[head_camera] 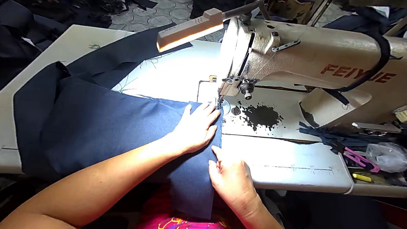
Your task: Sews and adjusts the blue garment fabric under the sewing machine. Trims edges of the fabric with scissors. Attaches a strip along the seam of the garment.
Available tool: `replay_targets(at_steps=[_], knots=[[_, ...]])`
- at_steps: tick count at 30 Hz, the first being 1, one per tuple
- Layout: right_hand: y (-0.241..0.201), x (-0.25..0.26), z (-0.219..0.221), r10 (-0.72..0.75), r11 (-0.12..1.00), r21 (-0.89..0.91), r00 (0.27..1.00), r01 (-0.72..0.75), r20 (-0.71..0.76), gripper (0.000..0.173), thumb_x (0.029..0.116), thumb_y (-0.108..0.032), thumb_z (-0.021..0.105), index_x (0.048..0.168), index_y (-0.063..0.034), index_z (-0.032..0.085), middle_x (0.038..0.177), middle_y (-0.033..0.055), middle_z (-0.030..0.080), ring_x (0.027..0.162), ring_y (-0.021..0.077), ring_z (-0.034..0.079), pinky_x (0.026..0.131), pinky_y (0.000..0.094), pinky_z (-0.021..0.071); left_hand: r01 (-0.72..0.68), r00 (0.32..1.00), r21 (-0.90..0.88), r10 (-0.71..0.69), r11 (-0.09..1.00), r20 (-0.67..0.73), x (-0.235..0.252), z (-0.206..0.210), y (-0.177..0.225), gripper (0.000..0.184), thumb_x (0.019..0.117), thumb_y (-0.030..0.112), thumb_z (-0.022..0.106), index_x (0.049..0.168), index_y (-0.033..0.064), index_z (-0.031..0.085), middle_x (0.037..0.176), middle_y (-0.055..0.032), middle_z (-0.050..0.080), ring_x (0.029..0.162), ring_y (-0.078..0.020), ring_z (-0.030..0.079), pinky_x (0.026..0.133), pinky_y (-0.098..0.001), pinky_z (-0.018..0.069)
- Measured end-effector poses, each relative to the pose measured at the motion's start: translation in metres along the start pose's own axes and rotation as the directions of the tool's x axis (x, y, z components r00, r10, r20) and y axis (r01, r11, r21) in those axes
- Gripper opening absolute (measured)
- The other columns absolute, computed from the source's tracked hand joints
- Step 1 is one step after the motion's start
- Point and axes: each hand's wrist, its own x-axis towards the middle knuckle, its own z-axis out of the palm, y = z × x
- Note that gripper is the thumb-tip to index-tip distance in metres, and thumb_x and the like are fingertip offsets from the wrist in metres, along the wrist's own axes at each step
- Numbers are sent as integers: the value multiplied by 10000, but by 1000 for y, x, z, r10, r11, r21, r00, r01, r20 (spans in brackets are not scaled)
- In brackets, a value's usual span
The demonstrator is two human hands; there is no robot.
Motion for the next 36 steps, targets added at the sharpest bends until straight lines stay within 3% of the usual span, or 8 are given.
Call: replay_targets(at_steps=[12,15,17,19,21,24,27,36], knots=[[0,7,3,30,999,15,1000,-30,4,359,919,-132,581,1212,1,741,743,110,701,640,256,657,606,438,542,-13,1000,-37,14,999,12,7,-1,-7,521,1061,329,357,1481,64,513,1580,-130,455,1523,-318,337,1157,-736,182],[4,1,8,-45,999,19,994,47,-95,323,934,-145,598,1179,1,749,670,88,647,568,233,606,544,406,513,-11,995,-48,15,999,96,9,-11,-10,523,1077,344,356,1496,59,487,1611,-140,410,1541,-318,303,1165,-738,159],[13,-13,12,-191,981,-15,954,193,-233,293,934,-156,613,1136,-7,764,679,68,660,556,212,611,518,369,510,-21,989,-53,28,998,142,0,-19,-9,517,1085,351,373,1507,75,486,1622,-128,398,1548,-334,279,1162,-749,144],[31,-29,13,-349,933,-21,887,359,-303,222,957,-154,610,1052,-44,779,810,68,743,703,205,687,649,360,554,-86,995,-54,89,995,54,-19,-19,-8,475,1057,336,417,1424,86,587,1565,-111,489,1513,-346,355,1148,-755,178],[50,-43,13,-445,878,54,854,475,-270,195,984,-132,594,1060,-83,768,1001,69,766,999,224,689,899,398,518,-136,990,-68,134,988,-38,-41,-16,-5,452,1040,328,437,1363,97,651,1487,-104,576,1462,-360,437,1123,-778,205],[66,-53,11,-539,813,102,807,573,-239,195,995,-89,558,1059,-103,742,1147,65,761,1176,217,644,1047,395,439,-150,987,-97,143,984,-75,-60,-12,-4,462,1036,352,421,1378,148,657,1472,-74,597,1459,-369,442,1079,-820,207],[69,-54,9,-583,784,93,779,614,-233,207,1004,-69,533,1049,-103,732,1147,57,767,1218,217,633,1100,405,398,-140,988,-121,131,983,-77,-61,-10,-3,466,1041,360,408,1394,177,651,1485,-50,589,1477,-376,413,1075,-830,186],[67,-47,2,-586,798,6,779,602,-224,243,969,-57,529,1055,-127,745,1058,28,774,1156,226,648,1047,415,422,-119,991,-88,112,989,-77,-59,-4,1,473,1032,367,406,1414,206,636,1503,-41,570,1495,-359,386,1075,-836,176]])
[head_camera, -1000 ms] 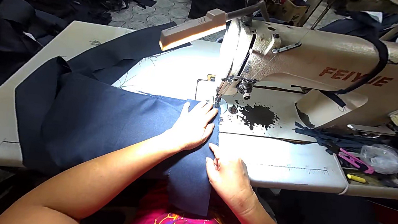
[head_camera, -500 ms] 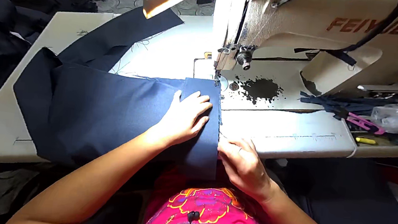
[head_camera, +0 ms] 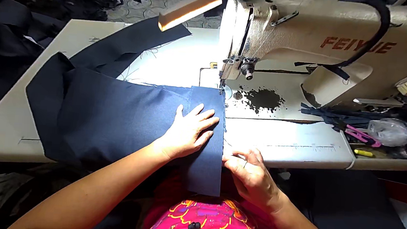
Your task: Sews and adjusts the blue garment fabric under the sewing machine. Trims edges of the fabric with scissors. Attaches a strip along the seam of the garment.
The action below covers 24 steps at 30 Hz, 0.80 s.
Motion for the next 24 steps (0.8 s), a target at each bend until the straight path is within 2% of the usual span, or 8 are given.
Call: replay_targets(at_steps=[9,12,17,20,24], knots=[[8,22,-1,15,999,-51,999,-13,36,213,951,-73,558,1021,-95,758,907,38,754,1015,229,680,968,429,471,13,1000,-4,-13,1000,13,16,1,-10,476,1036,376,405,1416,202,634,1522,-44,552,1503,-369,369,1072,-840,164],[16,33,-1,32,996,-85,997,-27,66,219,934,-85,565,1018,-91,768,951,39,759,1001,240,679,894,433,485,32,999,-5,-32,999,37,29,-2,-17,483,1039,379,403,1427,195,624,1536,-48,536,1510,-376,352,1071,-849,145],[31,51,1,40,991,-134,992,-24,117,211,925,-88,575,1009,-94,768,948,59,751,974,263,682,835,441,501,31,998,-9,-30,999,58,48,-2,-34,487,1036,387,416,1442,199,609,1549,-48,521,1519,-376,332,1071,-848,136],[43,62,3,19,988,-153,992,1,128,206,923,-93,564,989,-81,759,920,59,741,950,265,679,867,459,511,30,996,2,-30,1000,81,61,-4,-45,491,1041,401,425,1455,195,592,1560,-44,508,1524,-378,320,1070,-846,146],[56,73,4,15,988,-156,993,4,118,209,883,-96,579,976,-72,765,972,82,744,1033,287,682,883,483,521,23,991,5,-24,1000,128,76,-12,-54,495,1040,414,454,1456,174,576,1568,-63,494,1526,-387,312,1061,-855,147]])
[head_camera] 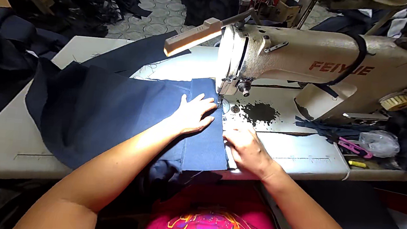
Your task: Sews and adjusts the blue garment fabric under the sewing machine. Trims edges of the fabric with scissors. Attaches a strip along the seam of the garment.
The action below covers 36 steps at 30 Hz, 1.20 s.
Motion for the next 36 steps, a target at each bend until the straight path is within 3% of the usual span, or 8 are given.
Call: replay_targets(at_steps=[3,7,10,12,14,17,23,36], knots=[[-1,1,-1,15,1000,18,1000,-15,6,235,854,-83,575,989,-61,766,999,103,750,1021,310,689,847,507,514,1,996,72,-7,997,91,-17,-15,19,584,1038,514,441,1488,158,549,1621,-88,417,1547,-376,267,1109,-823,122],[1,-5,-3,37,998,57,999,-37,8,246,869,-77,559,1009,-53,761,993,112,743,1004,310,692,883,511,518,-98,990,140,81,985,120,-79,-12,76,1095,862,872,361,1556,27,415,1641,-191,348,1548,-332,286,1184,-715,196],[5,-9,0,52,993,104,998,-54,25,262,857,-41,549,1033,-35,743,981,124,741,951,314,703,867,522,521,-116,993,98,115,988,22,-107,11,83,869,954,600,549,1521,-47,428,1574,-244,433,1484,-352,411,1153,-655,321],[8,-10,0,67,987,147,997,-71,30,301,850,-18,528,1070,-11,735,1046,139,750,1005,325,703,907,529,510,-105,993,33,106,994,-46,-109,19,79,580,1021,331,514,1472,-34,508,1531,-219,502,1448,-341,466,1141,-619,360],[5,-12,0,81,986,145,997,-82,13,322,868,-26,520,1110,-2,731,1105,154,739,1067,334,689,967,515,505,-73,997,-108,68,992,-45,-110,12,78,484,1063,230,428,1474,-10,518,1536,-177,511,1464,-298,451,1186,-570,327],[-13,-22,-6,83,989,123,996,-80,-20,362,859,-59,549,1152,-73,761,1066,141,731,1033,339,668,918,527,508,-83,990,-226,54,971,-133,-113,5,76,441,1065,193,428,1436,0,568,1499,-148,560,1434,-257,494,1203,-501,343],[-39,-52,-8,49,990,137,999,-47,-13,322,847,-40,591,1073,-125,805,1033,96,713,998,301,645,863,503,494,-188,956,-107,156,976,-250,-115,17,77,308,920,41,593,1184,-13,742,1291,-185,699,1263,-337,645,1093,-557,461],[-29,-64,-14,31,972,234,999,-27,-15,313,826,-52,585,1007,-132,828,1104,93,723,1061,294,628,925,493,494,-242,933,16,237,970,-273,-119,30,89,299,942,56,558,1162,-11,749,1259,-180,715,1224,-361,663,1061,-491,504]])
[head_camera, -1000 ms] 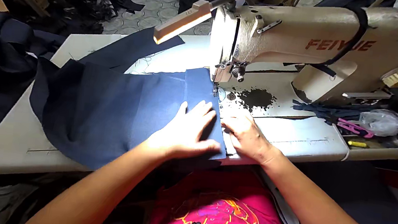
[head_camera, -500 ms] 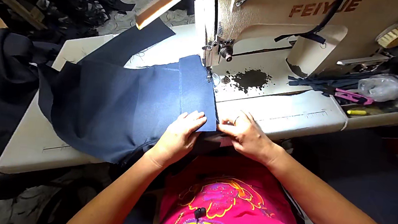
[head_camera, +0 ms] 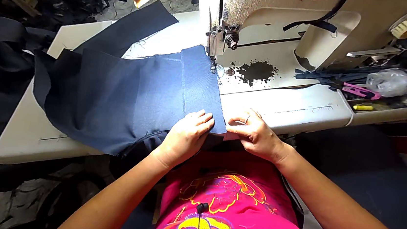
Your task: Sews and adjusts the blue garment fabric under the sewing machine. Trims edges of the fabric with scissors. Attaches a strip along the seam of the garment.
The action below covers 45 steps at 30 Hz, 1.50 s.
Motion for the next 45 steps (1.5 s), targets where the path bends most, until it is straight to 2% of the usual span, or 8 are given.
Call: replay_targets(at_steps=[5,8,10,13,18,40,42,45], knots=[[2,15,-8,-47,999,-12,991,49,125,228,832,-45,579,930,-102,777,1303,83,701,1302,335,577,1060,533,451,-15,999,-29,16,999,29,4,-3,-2,313,1002,181,539,1133,3,761,1229,-170,727,1201,-345,676,1024,-484,532],[6,22,-10,-58,998,-10,986,61,156,331,831,-52,586,1126,-56,737,1195,92,725,1189,297,637,1003,505,485,64,988,-161,-40,985,148,26,-27,-12,404,1057,283,438,1136,51,759,1129,-107,751,1097,-227,708,947,-432,557],[12,23,-11,-79,996,-27,982,85,172,408,858,-71,577,1244,-69,708,1177,90,725,1170,288,642,995,503,489,84,984,-183,-52,979,172,41,-34,-38,410,1066,309,418,1294,122,702,1316,-58,690,1251,-217,621,1058,-511,455],[17,20,-13,-93,995,-8,970,97,225,413,882,-52,521,1207,-130,763,1279,28,724,1247,280,625,999,525,481,64,967,-106,-35,992,252,49,-21,-79,474,1033,434,445,1433,256,626,1584,12,483,1539,-348,298,1121,-809,117],[19,18,-15,-61,998,23,966,57,251,430,890,-35,508,1212,-146,771,1315,6,713,1240,291,637,984,531,485,15,951,-72,8,997,310,47,-10,-92,503,1004,484,464,1439,287,619,1574,26,497,1542,-377,279,1088,-845,78],[83,95,6,-1,998,-62,996,7,93,397,847,33,521,1084,-102,809,1181,59,757,1128,265,669,1039,507,451,136,865,76,-155,988,478,126,-30,-152,453,1061,432,494,1494,312,553,1642,16,396,1562,-354,236,1131,-810,104],[82,93,7,5,998,-67,996,1,88,393,842,19,527,1087,-103,809,1188,64,755,1121,275,671,1017,520,451,124,896,86,-149,989,417,113,-40,-130,444,1064,374,511,1482,240,572,1634,-57,405,1526,-374,317,1136,-771,174],[83,92,7,0,998,-70,997,6,79,387,850,5,524,1084,-110,809,1193,67,752,1119,278,675,1018,528,458,175,972,102,-188,979,139,57,-66,-84,445,1029,364,545,1389,120,640,1344,-107,659,1237,-280,630,1033,-538,482]])
